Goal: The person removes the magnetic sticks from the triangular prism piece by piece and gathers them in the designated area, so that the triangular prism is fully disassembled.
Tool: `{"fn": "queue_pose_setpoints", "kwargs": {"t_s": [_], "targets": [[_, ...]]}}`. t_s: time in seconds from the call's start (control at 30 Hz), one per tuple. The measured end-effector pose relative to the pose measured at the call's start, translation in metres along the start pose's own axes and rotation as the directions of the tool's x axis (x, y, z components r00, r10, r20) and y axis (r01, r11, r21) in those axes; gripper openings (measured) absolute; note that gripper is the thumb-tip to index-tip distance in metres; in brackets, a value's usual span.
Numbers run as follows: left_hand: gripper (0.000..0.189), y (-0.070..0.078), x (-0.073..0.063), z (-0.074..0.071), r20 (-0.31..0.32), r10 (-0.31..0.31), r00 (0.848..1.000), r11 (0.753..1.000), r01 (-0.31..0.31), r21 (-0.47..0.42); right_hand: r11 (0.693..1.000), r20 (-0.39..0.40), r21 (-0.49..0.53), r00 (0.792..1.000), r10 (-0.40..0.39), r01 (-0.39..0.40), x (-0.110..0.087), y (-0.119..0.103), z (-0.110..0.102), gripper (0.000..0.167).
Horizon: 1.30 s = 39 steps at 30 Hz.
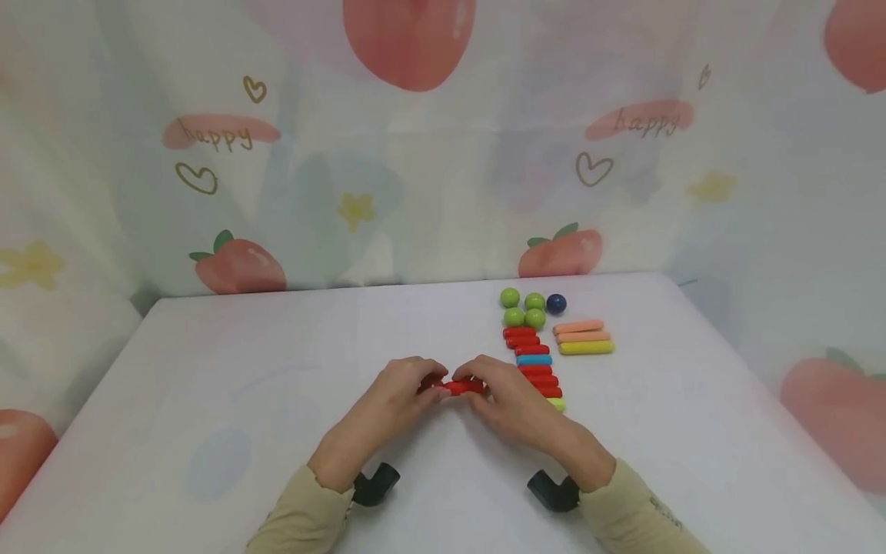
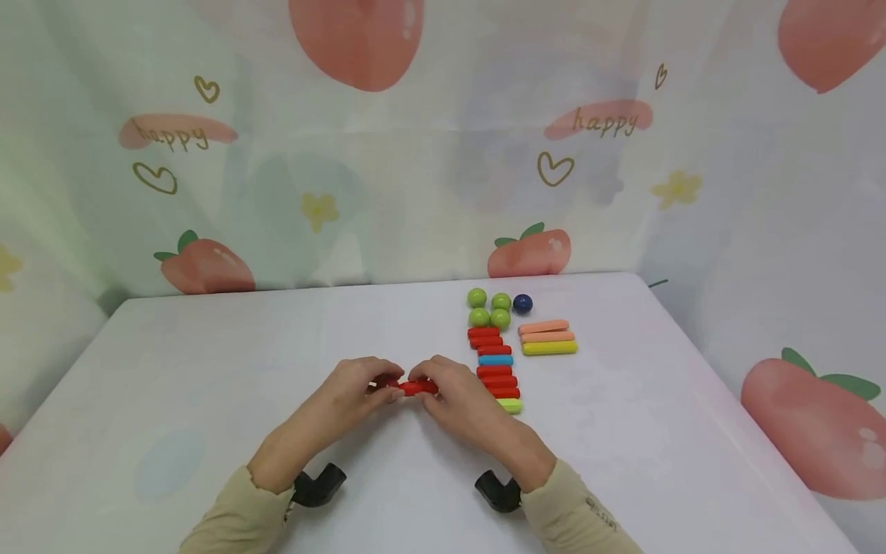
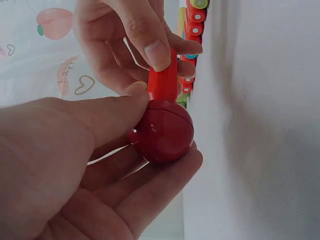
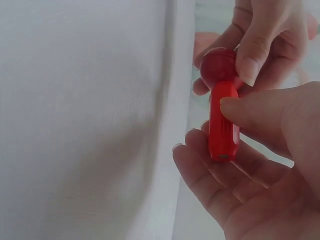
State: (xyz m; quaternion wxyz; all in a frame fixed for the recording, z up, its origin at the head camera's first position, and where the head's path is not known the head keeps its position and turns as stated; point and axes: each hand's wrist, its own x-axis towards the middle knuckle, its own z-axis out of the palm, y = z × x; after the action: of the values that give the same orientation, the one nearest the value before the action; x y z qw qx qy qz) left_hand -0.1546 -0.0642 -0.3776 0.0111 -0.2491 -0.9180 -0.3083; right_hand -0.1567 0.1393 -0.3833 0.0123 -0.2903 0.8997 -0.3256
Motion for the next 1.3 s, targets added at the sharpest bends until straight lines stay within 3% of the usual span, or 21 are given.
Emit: {"fn": "queue_pose_setpoints", "kwargs": {"t_s": [0.2, 0.47, 0.77, 1.0, 1.3], "targets": [[0.028, 0.002, 0.003, 0.001, -0.008, 0.006, 1.000, 1.000, -0.006, -0.026, 0.999, -0.030, -0.031, 0.999, -0.015, 0.014, 0.000, 0.001, -0.003, 0.030], [0.038, 0.006, 0.004, 0.005, 0.036, -0.060, 0.998, 0.995, 0.057, 0.085, 0.998, -0.072, -0.021, 0.996, -0.055, 0.053, -0.001, 0.003, -0.004, 0.024], [0.032, 0.005, 0.000, 0.016, 0.025, -0.003, 1.000, 0.977, -0.002, 0.211, 0.999, -0.046, -0.042, 0.999, -0.025, 0.023, -0.001, 0.005, -0.002, 0.023], [0.026, 0.003, -0.001, 0.019, 0.020, 0.037, 0.999, 0.974, -0.041, 0.223, 0.991, 0.021, -0.128, 0.999, 0.031, -0.028, -0.001, 0.003, 0.001, 0.024], [0.022, 0.004, -0.002, 0.019, 0.016, 0.073, 0.997, 0.966, -0.075, 0.248, 0.980, 0.035, -0.192, 0.998, 0.057, -0.049, -0.001, -0.001, 0.002, 0.026]]}}
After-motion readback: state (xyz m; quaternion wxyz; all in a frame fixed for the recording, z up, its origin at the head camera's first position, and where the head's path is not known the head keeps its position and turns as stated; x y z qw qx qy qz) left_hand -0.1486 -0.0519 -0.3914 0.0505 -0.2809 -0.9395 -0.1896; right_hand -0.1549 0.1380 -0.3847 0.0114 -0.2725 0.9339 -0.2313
